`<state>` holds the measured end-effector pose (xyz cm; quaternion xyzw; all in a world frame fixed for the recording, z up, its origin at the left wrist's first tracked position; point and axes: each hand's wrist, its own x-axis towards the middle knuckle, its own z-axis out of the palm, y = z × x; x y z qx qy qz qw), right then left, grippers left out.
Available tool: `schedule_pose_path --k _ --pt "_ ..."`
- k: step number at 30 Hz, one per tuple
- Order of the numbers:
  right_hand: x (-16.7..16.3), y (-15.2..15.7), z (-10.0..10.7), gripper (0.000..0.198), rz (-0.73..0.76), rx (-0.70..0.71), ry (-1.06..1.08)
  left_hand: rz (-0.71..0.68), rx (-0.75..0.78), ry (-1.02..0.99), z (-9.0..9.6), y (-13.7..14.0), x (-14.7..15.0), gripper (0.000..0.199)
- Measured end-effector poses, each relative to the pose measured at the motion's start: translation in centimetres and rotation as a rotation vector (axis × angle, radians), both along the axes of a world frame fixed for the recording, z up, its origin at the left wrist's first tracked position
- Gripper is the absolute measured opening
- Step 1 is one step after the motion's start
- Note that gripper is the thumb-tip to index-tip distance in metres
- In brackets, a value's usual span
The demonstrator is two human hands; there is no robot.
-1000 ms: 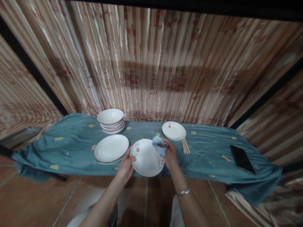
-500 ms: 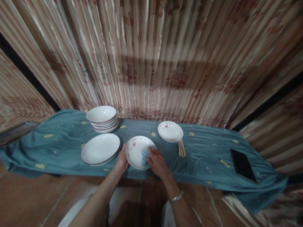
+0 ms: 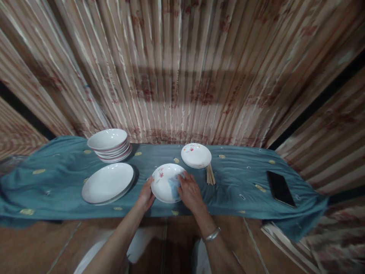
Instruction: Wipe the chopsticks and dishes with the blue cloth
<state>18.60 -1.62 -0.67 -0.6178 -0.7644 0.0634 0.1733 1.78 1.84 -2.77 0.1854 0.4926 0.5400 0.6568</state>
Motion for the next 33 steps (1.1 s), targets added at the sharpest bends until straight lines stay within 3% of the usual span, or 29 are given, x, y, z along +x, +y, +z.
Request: schedule_pose_path --k 4,8,14,18,21,26,33 --pt "-1.2 0.3 -0.7 0.04 0.047 -0.1 -0.021 -0.035 0.006 0.012 -0.1 -0.7 -1.5 0.012" --pt "-1.9 0.8 -1.5 0.037 -0.002 -0.127 -0.032 -0.07 0.0 -0.007 0.7 -0.9 -1.8 0.009" --pt "-2.6 2.5 -2.1 0.036 -0.082 -0.121 -0.048 -0.164 -0.003 -0.057 0.6 -2.6 -2.3 0.029" --pt "-3.6 3.3 -1.6 0.038 -0.081 -0.106 -0.049 -0.225 -0.016 -0.112 0.0 -3.4 -2.8 0.052" --pt "-4.6 3.7 -1.2 0.038 -0.042 -0.088 -0.027 -0.244 -0.012 -0.118 -0.1 -3.6 -2.8 0.057" --pt "-6.1 4.5 -1.3 0.036 0.02 -0.128 0.15 -0.261 0.002 -0.138 -0.4 -3.5 -2.9 0.055" --pt "-6.4 4.6 -2.5 0.029 0.243 -0.161 0.497 -0.216 -0.043 -0.129 -0.4 -3.4 -2.9 0.055"
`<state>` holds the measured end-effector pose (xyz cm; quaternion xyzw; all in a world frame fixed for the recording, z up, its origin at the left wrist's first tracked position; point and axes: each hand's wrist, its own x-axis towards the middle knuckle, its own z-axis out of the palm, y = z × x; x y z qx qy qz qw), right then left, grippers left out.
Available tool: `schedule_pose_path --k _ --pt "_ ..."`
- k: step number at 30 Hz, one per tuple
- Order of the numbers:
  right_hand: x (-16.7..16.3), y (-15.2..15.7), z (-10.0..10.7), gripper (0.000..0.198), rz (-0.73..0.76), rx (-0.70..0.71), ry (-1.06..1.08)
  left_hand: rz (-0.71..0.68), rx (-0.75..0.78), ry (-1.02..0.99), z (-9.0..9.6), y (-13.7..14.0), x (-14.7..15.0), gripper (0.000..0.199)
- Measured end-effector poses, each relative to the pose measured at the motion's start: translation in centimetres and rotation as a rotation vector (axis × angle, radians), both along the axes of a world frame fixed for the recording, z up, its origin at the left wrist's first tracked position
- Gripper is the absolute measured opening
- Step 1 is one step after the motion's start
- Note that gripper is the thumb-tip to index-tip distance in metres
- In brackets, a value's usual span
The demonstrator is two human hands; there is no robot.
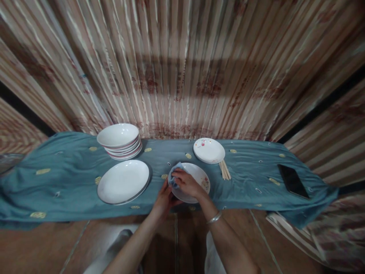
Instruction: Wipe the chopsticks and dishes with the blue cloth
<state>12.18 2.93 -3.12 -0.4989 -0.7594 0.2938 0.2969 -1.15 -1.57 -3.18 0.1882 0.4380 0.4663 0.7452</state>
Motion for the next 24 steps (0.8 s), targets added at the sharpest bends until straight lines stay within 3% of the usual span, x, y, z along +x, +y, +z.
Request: schedule_pose_path --k 7,14,19,24 --pt "0.8 -2.2 1.4 0.025 0.205 -0.051 0.254 -0.024 0.033 0.01 0.7 0.0 0.5 0.047" --pt "2.6 -3.1 1.1 0.031 0.239 -0.186 0.386 -0.041 0.081 0.044 1.0 0.1 0.6 0.048" --pt "4.3 -3.7 1.0 0.017 0.305 -0.228 0.29 -0.011 0.071 0.053 0.7 0.2 0.5 0.064" --pt "6.1 -4.6 1.3 0.015 0.203 -0.252 0.076 -0.012 0.065 0.076 0.4 0.2 0.4 0.066"
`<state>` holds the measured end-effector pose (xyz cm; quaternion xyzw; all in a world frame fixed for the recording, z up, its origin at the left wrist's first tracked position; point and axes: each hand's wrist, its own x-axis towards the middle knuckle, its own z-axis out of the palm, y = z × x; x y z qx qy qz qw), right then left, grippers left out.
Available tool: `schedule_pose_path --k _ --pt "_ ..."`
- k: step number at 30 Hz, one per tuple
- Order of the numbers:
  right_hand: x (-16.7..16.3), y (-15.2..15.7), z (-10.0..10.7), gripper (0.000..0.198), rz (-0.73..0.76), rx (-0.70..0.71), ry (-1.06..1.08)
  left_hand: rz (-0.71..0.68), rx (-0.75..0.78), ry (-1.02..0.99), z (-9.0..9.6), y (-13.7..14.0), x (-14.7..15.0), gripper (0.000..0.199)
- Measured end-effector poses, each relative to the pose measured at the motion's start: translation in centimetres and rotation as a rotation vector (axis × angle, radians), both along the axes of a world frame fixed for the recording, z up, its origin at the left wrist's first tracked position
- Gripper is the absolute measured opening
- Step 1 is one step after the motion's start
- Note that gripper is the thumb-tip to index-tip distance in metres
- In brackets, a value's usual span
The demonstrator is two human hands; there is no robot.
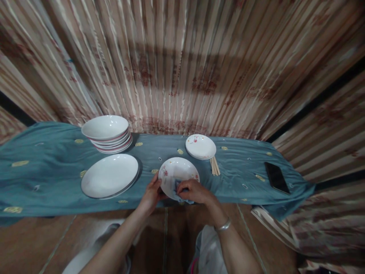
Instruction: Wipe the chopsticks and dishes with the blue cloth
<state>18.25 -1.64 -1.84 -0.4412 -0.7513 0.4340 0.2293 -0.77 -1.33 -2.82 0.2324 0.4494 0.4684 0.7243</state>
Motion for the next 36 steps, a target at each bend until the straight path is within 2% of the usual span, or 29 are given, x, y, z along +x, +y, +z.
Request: schedule_pose_path --k 5,8,14,20,25,33,36 --pt "0.7 -0.6 1.0 0.015 -0.201 0.095 -0.351 0.013 -0.011 0.02 0.0 0.1 0.0 0.064" --pt "0.4 -0.6 1.7 0.016 -0.271 0.127 -0.522 0.013 -0.011 0.034 0.1 0.0 0.1 0.064" --pt "0.3 0.4 1.2 0.016 -0.336 0.17 -0.678 -0.009 0.003 0.043 0.2 -0.1 0.1 0.057" --pt "0.4 2.0 -1.0 0.017 -0.419 0.322 -0.637 -0.017 -0.011 0.041 0.2 -0.1 0.2 0.058" --pt "0.0 3.4 -3.1 0.027 -0.446 0.488 -0.428 0.001 -0.059 0.031 0.2 0.0 0.2 0.06" --pt "-1.9 5.2 -4.0 0.044 -0.467 0.372 -0.184 -0.021 -0.045 -0.007 -0.4 -0.1 0.0 0.065" --pt "-2.8 5.6 -4.1 0.049 -0.428 0.33 -0.063 -0.036 -0.031 -0.012 -0.5 -0.2 -0.2 0.063"
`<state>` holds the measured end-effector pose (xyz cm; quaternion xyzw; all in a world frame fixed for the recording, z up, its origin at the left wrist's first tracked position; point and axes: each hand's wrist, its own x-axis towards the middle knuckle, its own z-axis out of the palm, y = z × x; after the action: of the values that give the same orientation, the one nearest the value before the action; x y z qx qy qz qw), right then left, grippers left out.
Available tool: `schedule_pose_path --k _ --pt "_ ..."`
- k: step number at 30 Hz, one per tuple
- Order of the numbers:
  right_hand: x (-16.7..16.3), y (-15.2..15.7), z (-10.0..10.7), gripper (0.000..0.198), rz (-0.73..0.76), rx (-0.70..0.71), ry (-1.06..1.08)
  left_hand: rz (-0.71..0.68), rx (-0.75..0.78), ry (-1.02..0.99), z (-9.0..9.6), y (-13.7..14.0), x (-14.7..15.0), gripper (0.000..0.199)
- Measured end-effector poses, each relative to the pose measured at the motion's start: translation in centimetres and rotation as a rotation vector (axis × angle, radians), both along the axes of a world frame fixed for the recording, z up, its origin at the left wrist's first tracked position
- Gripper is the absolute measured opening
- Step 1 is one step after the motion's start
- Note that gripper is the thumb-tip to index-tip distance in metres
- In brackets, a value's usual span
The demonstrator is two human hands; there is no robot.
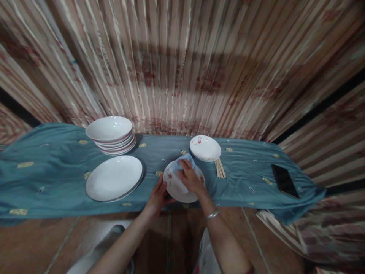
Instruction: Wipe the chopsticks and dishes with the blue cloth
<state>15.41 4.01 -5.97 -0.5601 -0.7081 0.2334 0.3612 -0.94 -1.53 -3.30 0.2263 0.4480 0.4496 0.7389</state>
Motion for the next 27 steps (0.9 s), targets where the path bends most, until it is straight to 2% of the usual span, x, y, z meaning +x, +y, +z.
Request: schedule_pose_path --k 5,10,14,19,23,27 --pt "-1.4 -0.1 0.6 0.05 0.158 -0.089 0.117 -0.019 0.043 -0.012 -0.5 -0.1 -0.2 0.064" --pt "-2.3 -0.9 1.1 0.046 0.29 -0.131 0.2 0.016 0.017 -0.003 -0.7 -0.1 0.0 0.064" --pt "-2.3 -1.7 1.5 0.039 0.369 -0.183 0.271 0.045 0.026 -0.007 -0.3 -0.2 0.2 0.057" --pt "-1.6 -2.9 3.1 0.035 0.481 -0.273 0.388 0.02 0.055 0.003 0.0 -0.4 0.2 0.056" --pt "-0.9 -3.5 3.6 0.035 0.487 -0.398 0.469 0.018 0.036 -0.007 0.2 -0.3 0.2 0.062" --pt "-0.3 -3.8 3.4 0.031 0.478 -0.475 0.431 -0.019 0.066 -0.011 0.7 -0.2 0.0 0.072"
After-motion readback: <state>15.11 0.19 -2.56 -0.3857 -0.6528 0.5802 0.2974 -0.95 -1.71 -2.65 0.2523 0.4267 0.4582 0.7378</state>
